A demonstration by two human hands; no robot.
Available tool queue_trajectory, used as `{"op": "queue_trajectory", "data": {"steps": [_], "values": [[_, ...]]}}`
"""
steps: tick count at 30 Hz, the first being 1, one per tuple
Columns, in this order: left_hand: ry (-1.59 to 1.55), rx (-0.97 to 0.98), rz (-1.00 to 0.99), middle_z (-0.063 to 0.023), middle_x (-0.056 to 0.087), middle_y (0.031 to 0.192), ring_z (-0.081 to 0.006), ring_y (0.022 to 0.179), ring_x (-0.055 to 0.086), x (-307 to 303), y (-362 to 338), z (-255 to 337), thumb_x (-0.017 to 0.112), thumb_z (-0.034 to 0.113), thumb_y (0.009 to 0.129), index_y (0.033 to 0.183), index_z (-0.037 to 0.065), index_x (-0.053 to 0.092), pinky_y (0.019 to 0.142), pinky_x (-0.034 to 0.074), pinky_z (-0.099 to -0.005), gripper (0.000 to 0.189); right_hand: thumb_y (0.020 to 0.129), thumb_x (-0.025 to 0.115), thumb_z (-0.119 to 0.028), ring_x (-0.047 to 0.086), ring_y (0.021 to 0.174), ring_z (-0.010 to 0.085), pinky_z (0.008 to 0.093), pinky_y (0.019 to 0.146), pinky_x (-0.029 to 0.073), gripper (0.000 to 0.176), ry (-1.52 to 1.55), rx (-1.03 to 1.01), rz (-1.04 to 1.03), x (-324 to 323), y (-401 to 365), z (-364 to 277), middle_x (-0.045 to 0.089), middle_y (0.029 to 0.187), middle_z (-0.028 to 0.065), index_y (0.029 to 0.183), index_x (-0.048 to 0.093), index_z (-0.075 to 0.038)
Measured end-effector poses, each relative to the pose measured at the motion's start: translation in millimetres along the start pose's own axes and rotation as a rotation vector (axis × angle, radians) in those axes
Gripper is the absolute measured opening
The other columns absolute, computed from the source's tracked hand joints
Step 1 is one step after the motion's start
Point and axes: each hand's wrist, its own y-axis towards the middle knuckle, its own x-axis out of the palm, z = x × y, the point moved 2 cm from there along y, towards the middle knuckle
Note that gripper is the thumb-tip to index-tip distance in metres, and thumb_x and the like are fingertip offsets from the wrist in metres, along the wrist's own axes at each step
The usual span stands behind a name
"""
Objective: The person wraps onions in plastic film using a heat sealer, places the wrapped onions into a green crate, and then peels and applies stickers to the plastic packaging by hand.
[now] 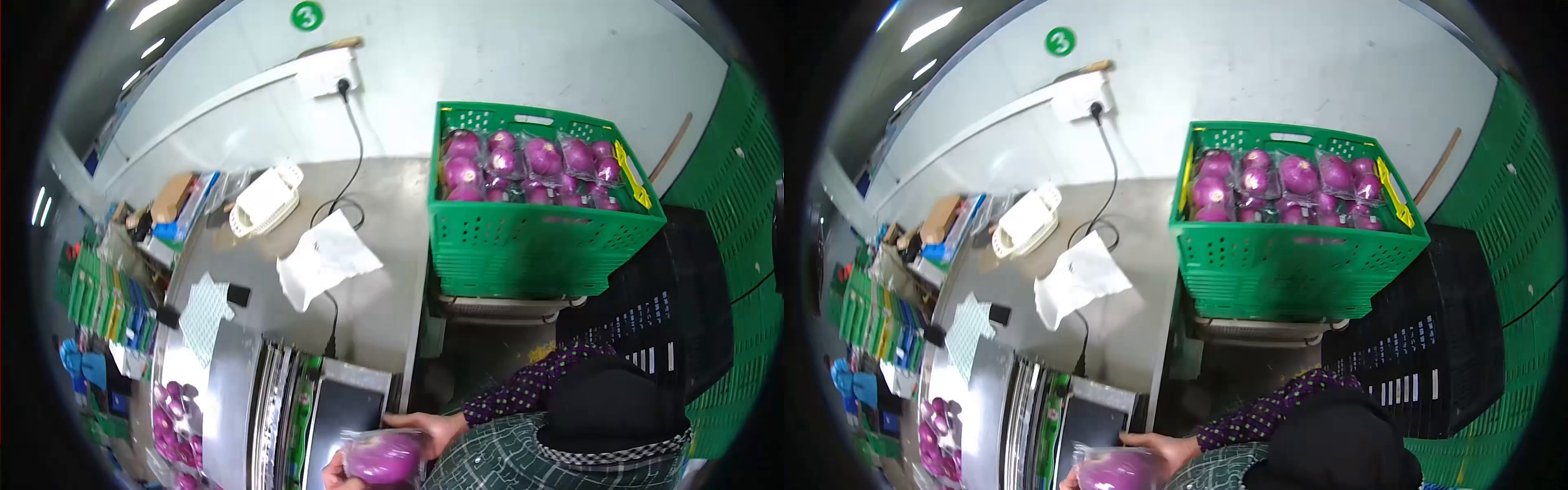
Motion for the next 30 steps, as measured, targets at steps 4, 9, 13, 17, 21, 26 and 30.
{"op": "queue_trajectory", "data": {"steps": [4, 9, 13, 17, 21, 26, 30], "values": [[-0.112, 0.078, 0.194, -0.0162, 0.055, 0.119, -0.0255, 0.107, 0.055, 22.7, 83.1, -2.5, 0.072, 0.020, 0.074, 0.126, -0.004, 0.046, 0.092, 0.045, -0.0368, 0.063, 0.089, 0.034, -0.066, 0.056, 0.104, 0.0148, 0.0344, 0.090, 0.046, 0.066, -0.230, -0.403, 0.132, 41.7, -51.6, -50.8, 0.059, 0.118, 0.0031, 0.122, 0.052, -0.012], [-0.028, 0.335, -0.050, -0.0123, 0.060, 0.111, -0.0172, 0.097, 0.058, 196.2, 178.3, 55.4, 0.060, 0.022, 0.089, 0.122, -0.004, 0.048, 0.086, 0.046, -0.0299, 0.044, 0.097, 0.029, -0.053, 0.054, 0.108, 0.0168, 0.0371, 0.095, 0.044, 0.055, -0.350, -0.978, 0.326, 67.4, -159.7, -175.9, 0.055, 0.123, 0.0056, 0.126, 0.048, -0.009], [0.047, 0.173, -0.238, -0.0165, 0.063, 0.105, -0.0218, 0.089, 0.064, 233.2, 220.2, 34.3, 0.053, 0.013, 0.092, 0.112, -0.005, 0.056, 0.081, 0.052, -0.0346, 0.027, 0.097, 0.031, -0.052, 0.060, 0.098, 0.0202, 0.0384, 0.090, 0.048, 0.054, -0.536, -1.249, 0.547, 135.9, -291.0, -231.9, 0.058, 0.117, 0.0101, 0.122, 0.051, -0.009], [0.177, -0.007, -0.197, -0.0173, 0.063, 0.104, -0.0215, 0.089, 0.064, 230.3, 236.9, 0.5, 0.052, 0.012, 0.093, 0.113, -0.006, 0.055, 0.079, 0.053, -0.0322, 0.027, 0.096, 0.032, -0.053, 0.058, 0.100, 0.0209, 0.0392, 0.089, 0.049, 0.054, -0.540, -1.227, 0.841, 80.1, -377.9, -306.0, 0.059, 0.116, 0.0091, 0.125, 0.050, -0.011], [0.257, -0.049, -0.164, -0.0164, 0.064, 0.103, -0.0189, 0.085, 0.063, 209.9, 235.5, -9.2, 0.052, 0.010, 0.093, 0.111, -0.007, 0.056, 0.076, 0.052, -0.0293, 0.025, 0.095, 0.032, -0.055, 0.057, 0.103, 0.0215, 0.0403, 0.091, 0.047, 0.056, -0.648, -1.201, 0.985, -37.7, -413.5, -383.2, 0.058, 0.116, 0.0100, 0.124, 0.050, -0.011], [0.168, -0.097, 0.002, -0.0141, 0.066, 0.098, -0.0161, 0.082, 0.063, 184.9, 228.2, -24.7, 0.054, 0.009, 0.093, 0.108, -0.007, 0.058, 0.076, 0.051, -0.0266, 0.023, 0.096, 0.026, -0.054, 0.049, 0.115, 0.0270, 0.0390, 0.101, 0.035, 0.066, -0.347, -1.188, 1.294, -43.3, -380.3, -382.3, 0.050, 0.129, 0.0144, 0.133, 0.041, -0.001], [0.183, -0.140, 0.005, -0.0151, 0.065, 0.103, -0.0174, 0.086, 0.063, 179.3, 217.9, -36.3, 0.053, 0.012, 0.093, 0.111, -0.006, 0.057, 0.078, 0.051, -0.0287, 0.025, 0.093, 0.029, -0.048, 0.048, 0.109, 0.0301, 0.0419, 0.091, 0.037, 0.059, -1.044, -0.952, 1.950, -84.0, -420.0, -387.6, 0.050, 0.122, 0.0157, 0.125, 0.044, -0.001]]}}
